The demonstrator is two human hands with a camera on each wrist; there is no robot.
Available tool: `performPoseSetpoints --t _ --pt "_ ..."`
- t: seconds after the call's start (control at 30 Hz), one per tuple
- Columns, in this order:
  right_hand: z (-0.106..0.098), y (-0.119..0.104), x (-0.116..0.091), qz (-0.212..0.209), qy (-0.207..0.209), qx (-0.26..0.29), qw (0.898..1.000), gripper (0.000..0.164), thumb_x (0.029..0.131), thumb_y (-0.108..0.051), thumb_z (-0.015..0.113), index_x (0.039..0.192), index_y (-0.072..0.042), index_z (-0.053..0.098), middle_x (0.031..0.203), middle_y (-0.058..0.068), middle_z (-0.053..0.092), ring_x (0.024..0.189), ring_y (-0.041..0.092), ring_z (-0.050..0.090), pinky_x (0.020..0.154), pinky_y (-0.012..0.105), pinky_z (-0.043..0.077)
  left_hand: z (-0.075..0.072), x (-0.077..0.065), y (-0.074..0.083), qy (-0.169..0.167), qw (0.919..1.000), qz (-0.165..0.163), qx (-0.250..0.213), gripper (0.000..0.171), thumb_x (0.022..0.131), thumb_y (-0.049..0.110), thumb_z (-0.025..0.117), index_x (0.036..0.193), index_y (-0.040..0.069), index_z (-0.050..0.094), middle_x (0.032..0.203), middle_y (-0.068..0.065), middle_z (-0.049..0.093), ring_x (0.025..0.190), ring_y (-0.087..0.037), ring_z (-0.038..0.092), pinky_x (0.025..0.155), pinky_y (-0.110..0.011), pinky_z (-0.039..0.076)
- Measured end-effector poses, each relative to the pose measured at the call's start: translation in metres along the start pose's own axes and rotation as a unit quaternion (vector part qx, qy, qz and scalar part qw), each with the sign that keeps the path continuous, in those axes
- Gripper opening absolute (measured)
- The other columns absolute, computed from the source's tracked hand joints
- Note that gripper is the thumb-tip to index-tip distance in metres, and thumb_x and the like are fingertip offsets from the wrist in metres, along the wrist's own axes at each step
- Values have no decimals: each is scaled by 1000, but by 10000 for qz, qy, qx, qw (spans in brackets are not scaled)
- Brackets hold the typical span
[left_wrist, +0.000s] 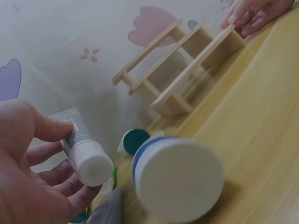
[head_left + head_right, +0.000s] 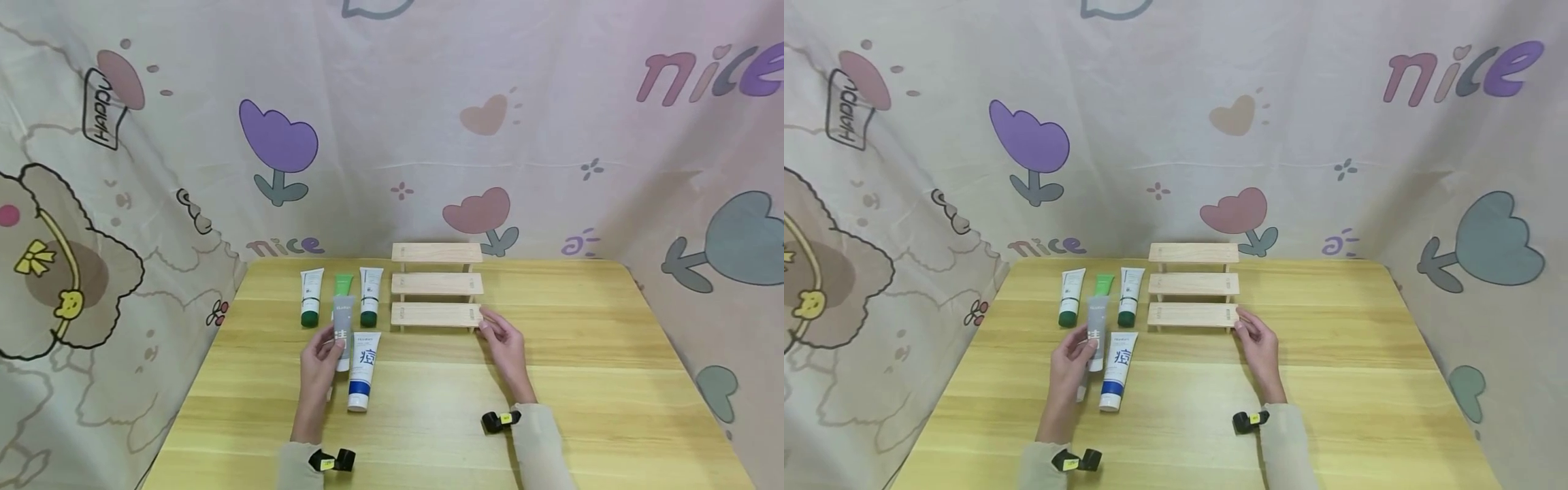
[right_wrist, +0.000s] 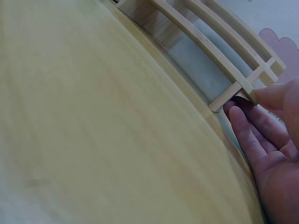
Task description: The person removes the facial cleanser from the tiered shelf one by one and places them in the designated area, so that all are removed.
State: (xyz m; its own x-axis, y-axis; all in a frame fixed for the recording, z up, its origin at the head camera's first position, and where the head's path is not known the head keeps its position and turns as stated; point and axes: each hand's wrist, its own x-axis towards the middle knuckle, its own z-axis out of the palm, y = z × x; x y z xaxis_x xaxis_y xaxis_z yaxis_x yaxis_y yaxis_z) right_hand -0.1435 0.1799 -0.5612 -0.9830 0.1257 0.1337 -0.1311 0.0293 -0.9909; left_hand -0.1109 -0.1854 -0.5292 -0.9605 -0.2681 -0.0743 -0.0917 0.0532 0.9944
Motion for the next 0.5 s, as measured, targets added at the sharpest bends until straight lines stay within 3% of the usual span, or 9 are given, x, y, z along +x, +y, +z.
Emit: performPoseSetpoints --t 0.5 --pt "1 0 0 -26 6 81 10000 36 101 0 61 135 10 59 124 30 66 103 39 71 89 38 57 -45 -7 -3 453 9973 -248 531 41 101 0 59 142 -1 56 138 -22 56 115 -24 55 84 -12 49"
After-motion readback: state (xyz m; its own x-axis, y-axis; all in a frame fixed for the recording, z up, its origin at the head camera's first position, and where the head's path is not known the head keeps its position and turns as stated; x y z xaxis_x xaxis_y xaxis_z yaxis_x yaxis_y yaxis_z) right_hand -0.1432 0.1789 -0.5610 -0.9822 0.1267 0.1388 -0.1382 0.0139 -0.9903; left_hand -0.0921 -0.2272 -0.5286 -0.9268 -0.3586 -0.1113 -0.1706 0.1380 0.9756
